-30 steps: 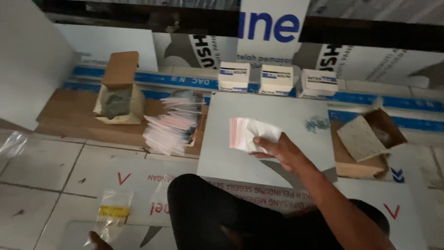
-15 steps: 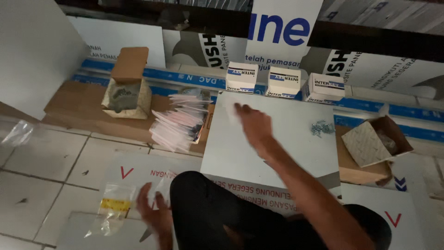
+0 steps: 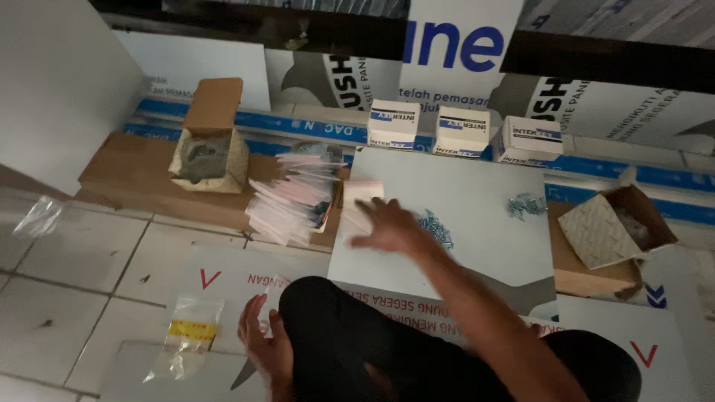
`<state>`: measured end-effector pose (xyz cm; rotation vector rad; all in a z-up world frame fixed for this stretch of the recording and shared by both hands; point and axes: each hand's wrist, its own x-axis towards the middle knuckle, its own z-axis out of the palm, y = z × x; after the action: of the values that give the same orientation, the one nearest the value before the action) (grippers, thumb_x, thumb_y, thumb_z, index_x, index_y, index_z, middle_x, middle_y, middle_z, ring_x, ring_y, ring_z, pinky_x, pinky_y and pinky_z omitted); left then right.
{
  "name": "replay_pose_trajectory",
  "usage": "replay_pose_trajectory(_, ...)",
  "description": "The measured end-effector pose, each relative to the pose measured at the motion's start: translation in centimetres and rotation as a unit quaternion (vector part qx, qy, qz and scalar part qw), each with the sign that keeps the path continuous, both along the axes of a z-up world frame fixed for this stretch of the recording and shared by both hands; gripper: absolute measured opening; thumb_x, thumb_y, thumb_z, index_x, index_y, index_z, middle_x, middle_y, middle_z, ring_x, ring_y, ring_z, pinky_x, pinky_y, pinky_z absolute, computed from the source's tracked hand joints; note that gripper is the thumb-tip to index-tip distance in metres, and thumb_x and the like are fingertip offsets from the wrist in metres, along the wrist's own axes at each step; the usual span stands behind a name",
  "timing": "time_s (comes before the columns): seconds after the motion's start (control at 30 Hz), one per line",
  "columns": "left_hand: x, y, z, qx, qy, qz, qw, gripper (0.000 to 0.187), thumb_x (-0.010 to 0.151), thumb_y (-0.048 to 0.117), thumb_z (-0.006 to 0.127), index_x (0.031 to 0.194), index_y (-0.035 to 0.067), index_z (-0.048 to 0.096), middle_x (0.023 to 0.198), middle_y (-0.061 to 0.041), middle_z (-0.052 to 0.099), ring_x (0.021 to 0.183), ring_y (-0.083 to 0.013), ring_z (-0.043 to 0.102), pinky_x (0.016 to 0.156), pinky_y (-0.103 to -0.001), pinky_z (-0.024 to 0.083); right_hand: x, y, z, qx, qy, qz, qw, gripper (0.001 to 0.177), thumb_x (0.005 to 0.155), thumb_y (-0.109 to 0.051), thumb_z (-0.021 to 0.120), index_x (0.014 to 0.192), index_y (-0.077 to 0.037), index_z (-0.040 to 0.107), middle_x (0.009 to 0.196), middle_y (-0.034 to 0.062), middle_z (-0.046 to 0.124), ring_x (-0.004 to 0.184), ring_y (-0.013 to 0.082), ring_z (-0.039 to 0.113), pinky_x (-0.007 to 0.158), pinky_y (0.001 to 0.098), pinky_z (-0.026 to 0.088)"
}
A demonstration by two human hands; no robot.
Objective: The person picks up screws from a surface and places them into small plastic bags, then places the bags into a box.
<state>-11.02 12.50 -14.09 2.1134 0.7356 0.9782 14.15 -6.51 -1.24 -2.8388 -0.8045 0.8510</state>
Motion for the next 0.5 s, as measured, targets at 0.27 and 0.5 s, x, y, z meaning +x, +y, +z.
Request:
replay_pose_trajectory(0.27, 0.1, -0.5, 0.7, -0.064, 0.035, 0.010, 0.997, 0.035, 0.093, 0.008, 0.062, 0.127, 0.015, 0.068, 0.137, -0.007, 0.062, 0.127, -0.0301, 0.052, 0.093, -0.045, 0.046, 5.7, -5.0, -2.8, 0.287, -0.156, -0.168, 0.930, 0.025, 0.099, -0.022, 0.046, 0.106, -0.024, 0.070, 0.113, 0.0001, 0.074, 0.101, 0.0277, 0.068, 0.083, 0.0468, 0.048)
replay_pose_trajectory(0.5, 0.0, -0.9, 1.2, -0.065, 0.025, 0.016, 0.997, 0.033, 0.094, 0.006, 0.060, 0.125, 0.014, 0.068, 0.136, -0.006, 0.063, 0.129, -0.0295, 0.051, 0.096, -0.045, 0.046, 0.9, -1.2, -4.8, 0.132, -0.107, -0.075, 0.983, 0.048, 0.093, -0.047, 0.064, 0.133, -0.021, 0.056, 0.129, 0.0050, 0.059, 0.116, 0.0294, 0.057, 0.078, 0.0500, 0.052)
